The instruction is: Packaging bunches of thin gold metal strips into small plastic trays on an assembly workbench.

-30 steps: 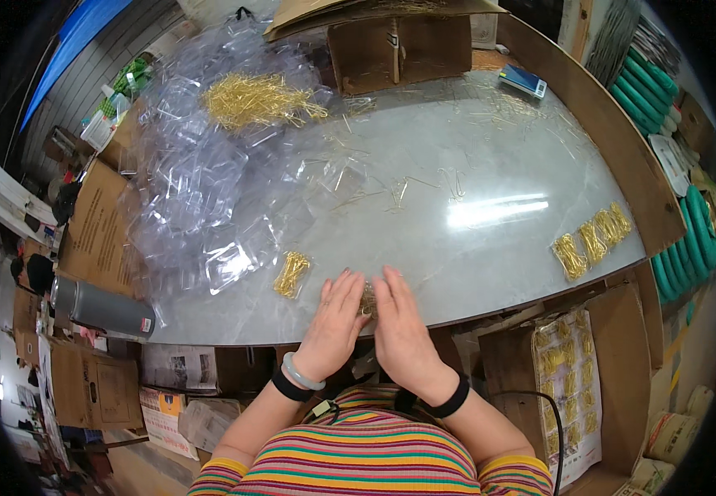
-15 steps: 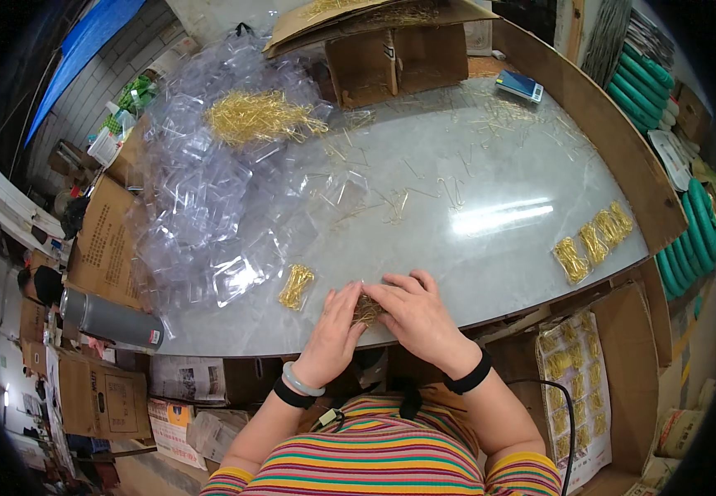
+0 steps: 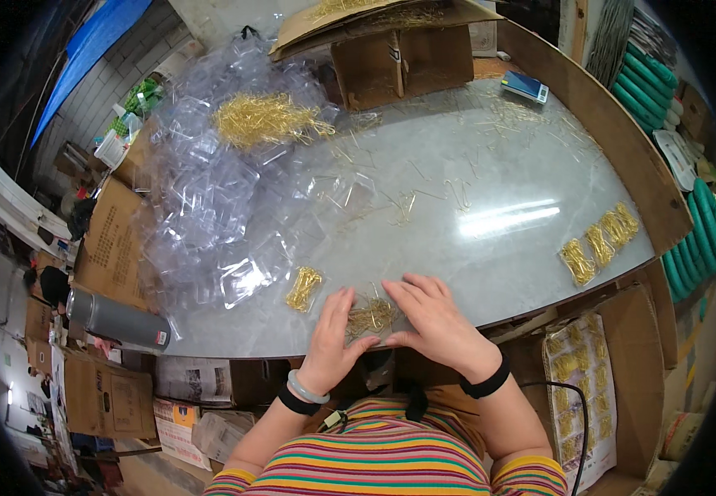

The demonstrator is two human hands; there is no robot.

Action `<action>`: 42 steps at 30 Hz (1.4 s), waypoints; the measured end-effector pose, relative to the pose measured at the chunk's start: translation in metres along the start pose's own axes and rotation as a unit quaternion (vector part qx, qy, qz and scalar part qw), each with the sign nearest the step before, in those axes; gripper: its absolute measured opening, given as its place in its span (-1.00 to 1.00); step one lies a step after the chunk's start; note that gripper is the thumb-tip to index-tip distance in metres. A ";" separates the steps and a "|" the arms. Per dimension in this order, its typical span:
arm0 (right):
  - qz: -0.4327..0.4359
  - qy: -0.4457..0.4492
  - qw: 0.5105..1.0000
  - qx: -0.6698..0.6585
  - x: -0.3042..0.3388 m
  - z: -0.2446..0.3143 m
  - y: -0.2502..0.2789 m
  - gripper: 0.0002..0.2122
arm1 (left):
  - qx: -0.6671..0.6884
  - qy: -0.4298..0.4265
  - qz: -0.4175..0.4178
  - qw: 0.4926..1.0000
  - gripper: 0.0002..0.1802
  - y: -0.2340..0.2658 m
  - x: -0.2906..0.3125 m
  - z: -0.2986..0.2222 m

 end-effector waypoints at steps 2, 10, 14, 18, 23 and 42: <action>0.030 0.018 0.999 0.021 -0.002 0.002 -0.002 -0.33 | -0.022 -0.019 0.003 1.000 -0.21 -0.002 0.001 0.006; 0.040 0.056 0.998 -0.006 -0.013 0.000 -0.015 -0.36 | 0.064 0.017 -0.012 0.998 -0.34 0.003 -0.008 0.009; 0.016 0.054 0.998 -0.001 -0.010 -0.001 -0.014 -0.42 | -0.042 0.006 -0.077 0.996 -0.36 0.024 0.001 -0.009; 0.015 0.036 0.999 0.007 -0.011 0.002 -0.013 -0.44 | -0.152 0.057 -0.062 0.985 -0.46 0.038 0.024 -0.006; 0.018 0.059 0.996 0.063 -0.016 0.012 -0.021 -0.46 | -0.146 0.063 -0.070 0.985 -0.75 0.041 0.030 0.007; -0.025 0.074 0.997 0.021 -0.012 0.015 -0.020 -0.53 | -0.054 -0.012 0.004 0.998 -0.23 0.015 0.012 0.005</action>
Point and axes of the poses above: each hand's wrist, its own x-axis away from the middle knuckle, its own y-axis out of the back of the hand, z = x × y, the point moved 7 cm from there along -x, towards the middle knuckle, and after that the axes turned 7 degrees about -x, right-handed, at the moved point
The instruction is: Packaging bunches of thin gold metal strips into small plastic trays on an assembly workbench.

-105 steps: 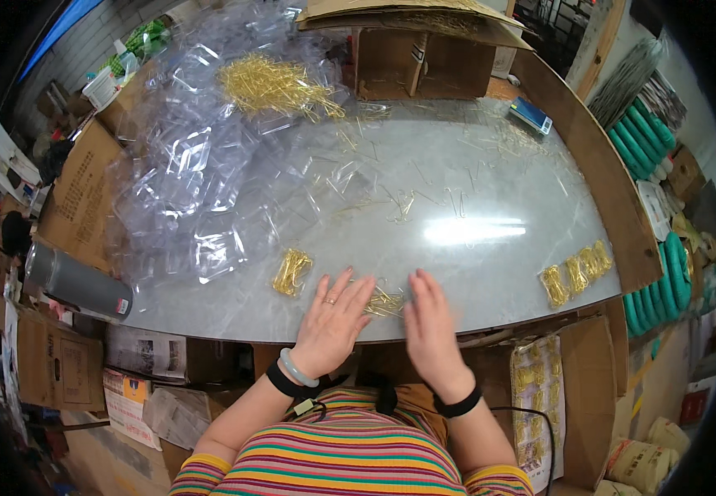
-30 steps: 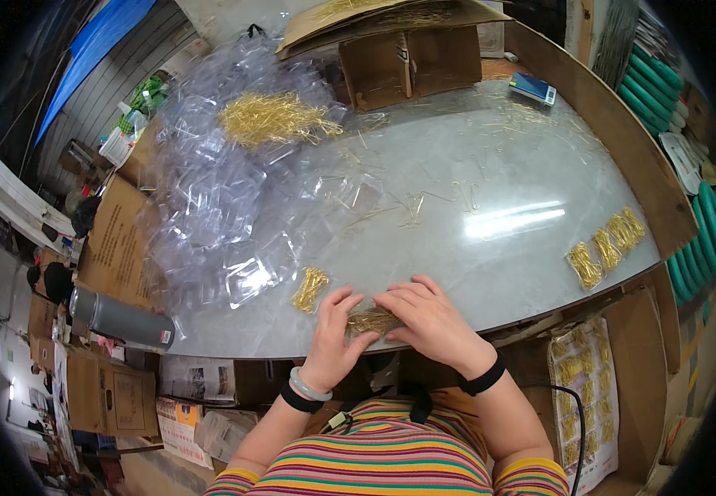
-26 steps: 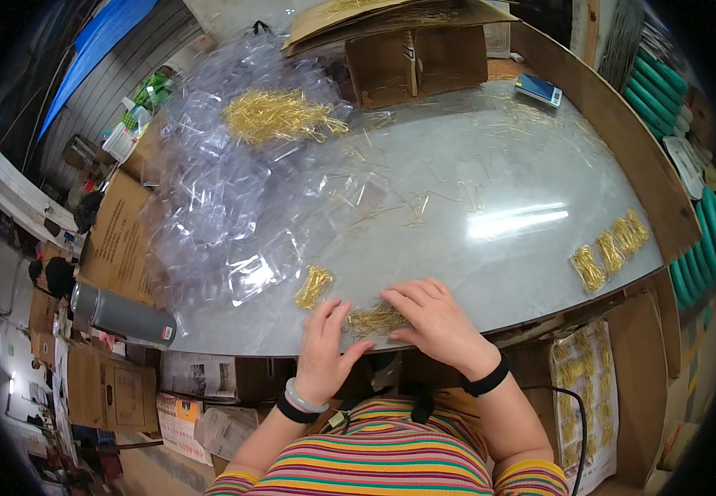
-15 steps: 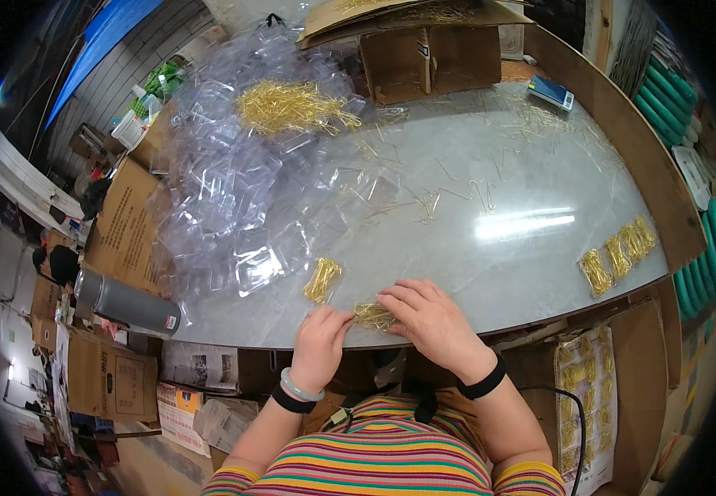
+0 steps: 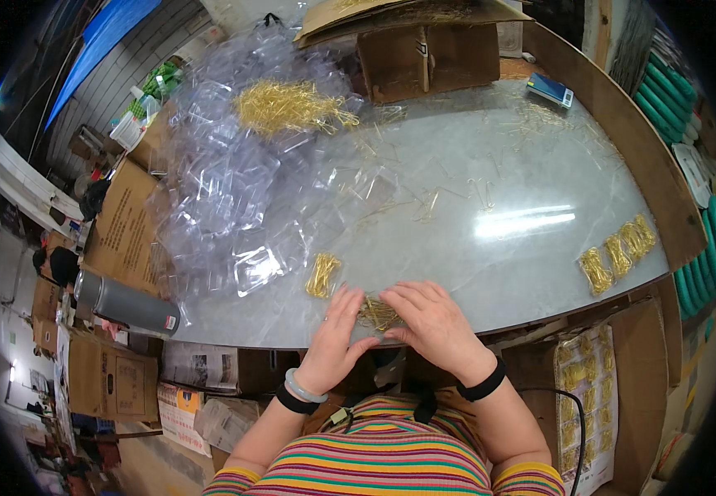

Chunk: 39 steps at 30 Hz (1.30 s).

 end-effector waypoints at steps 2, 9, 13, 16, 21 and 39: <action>0.026 0.028 0.999 -0.007 -0.001 -0.003 -0.005 -0.52 | 0.007 -0.002 0.018 1.000 -0.22 -0.005 0.000 0.001; -0.028 -0.088 0.989 -0.114 0.010 -0.005 -0.008 -0.45 | 0.013 -0.010 0.042 0.999 -0.27 -0.007 -0.004 -0.002; -0.062 -0.126 0.979 -0.145 0.018 0.004 -0.017 -0.34 | 0.001 -0.043 0.055 0.998 -0.33 -0.019 -0.011 -0.005; -0.046 -0.111 0.973 -0.198 0.008 0.013 -0.023 -0.28 | 0.029 -0.035 0.044 0.998 -0.38 -0.027 -0.019 -0.003; 0.007 -0.090 0.995 -0.040 0.005 0.001 -0.006 -0.28 | 0.043 -0.026 0.013 0.999 -0.35 -0.022 -0.015 -0.003; -0.025 -0.051 0.997 -0.048 0.001 0.010 -0.026 -0.55 | 0.113 0.027 -0.032 0.993 -0.19 -0.015 -0.010 0.002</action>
Point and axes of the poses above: each hand's wrist, its own x-axis away from the middle knuckle, its own y-axis out of the back of the hand, z = x × y, the point moved 7 cm from there along -x, towards the middle knuckle, and after that the axes turned 7 degrees about -x, right-handed, at the moved point
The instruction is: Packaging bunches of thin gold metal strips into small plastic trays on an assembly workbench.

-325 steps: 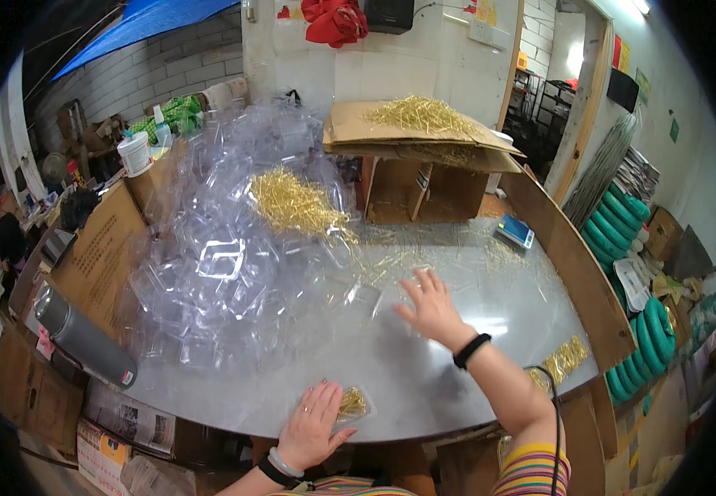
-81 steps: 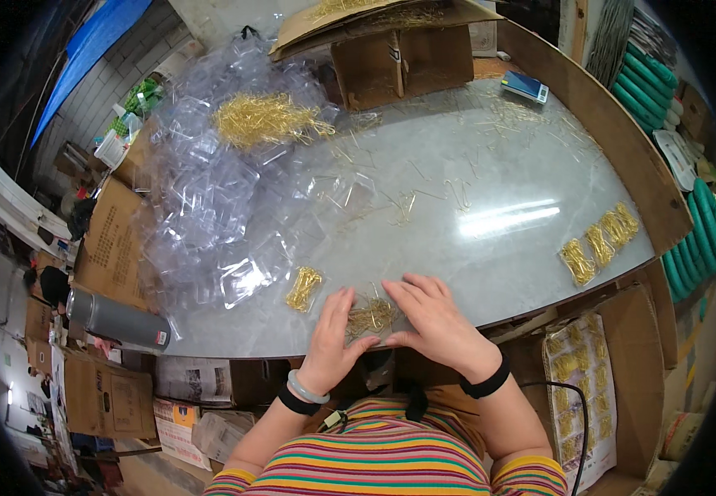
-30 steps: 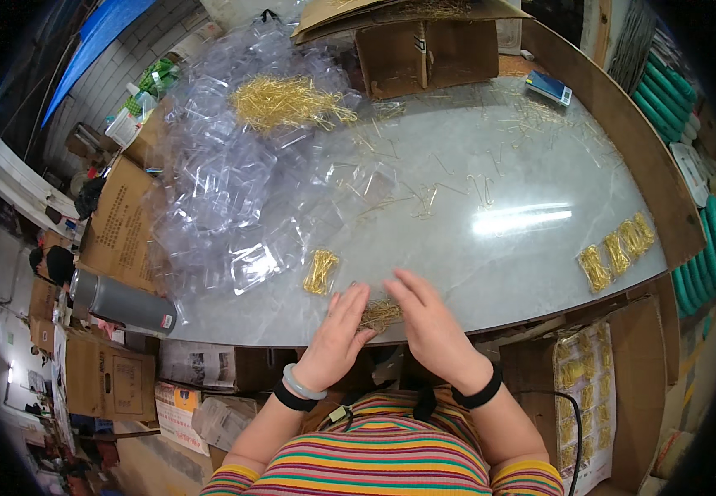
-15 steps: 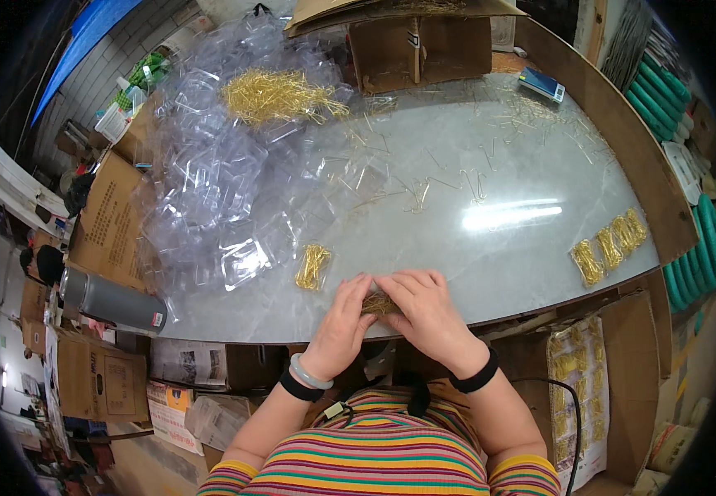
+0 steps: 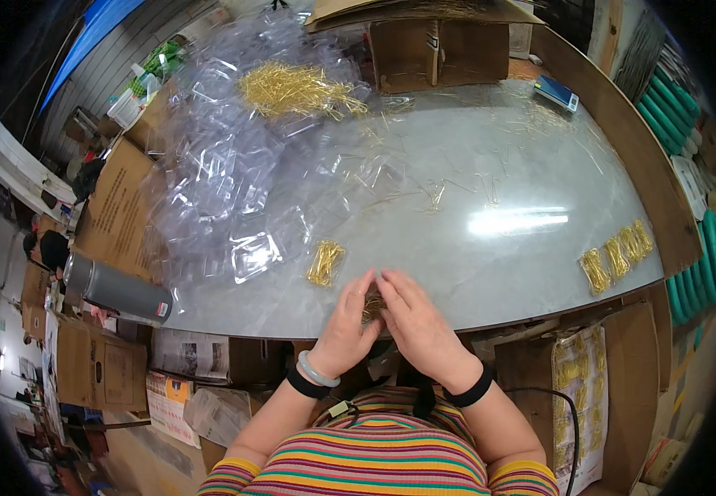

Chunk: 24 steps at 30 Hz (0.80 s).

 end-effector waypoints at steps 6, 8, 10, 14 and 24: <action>0.063 0.016 0.996 0.068 -0.001 -0.008 0.000 -0.65 | -0.041 -0.021 0.009 0.999 -0.23 0.027 0.005 -0.004; 0.060 0.007 0.996 0.067 -0.001 -0.008 0.003 -0.65 | -0.117 0.006 0.026 0.993 -0.28 0.032 0.009 -0.003; 0.041 0.006 0.997 0.068 -0.004 0.000 0.008 -0.65 | -0.125 0.025 0.012 0.992 -0.33 0.035 0.013 -0.002; 0.053 0.058 0.991 0.109 -0.005 0.003 0.001 -0.64 | -0.082 0.057 0.020 0.995 -0.37 0.028 0.011 0.004; -0.061 -0.080 0.994 -0.050 0.014 -0.012 0.019 -0.54 | -0.136 -0.048 0.008 0.989 -0.31 0.020 -0.001 -0.021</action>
Point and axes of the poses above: each hand's wrist, its own x-axis away from the middle knuckle, its own y-axis out of the back of the hand, z = x × y, the point moved 7 cm from there along -x, towards the middle knuckle, and after that the axes turned 7 degrees about -x, right-handed, at the moved point
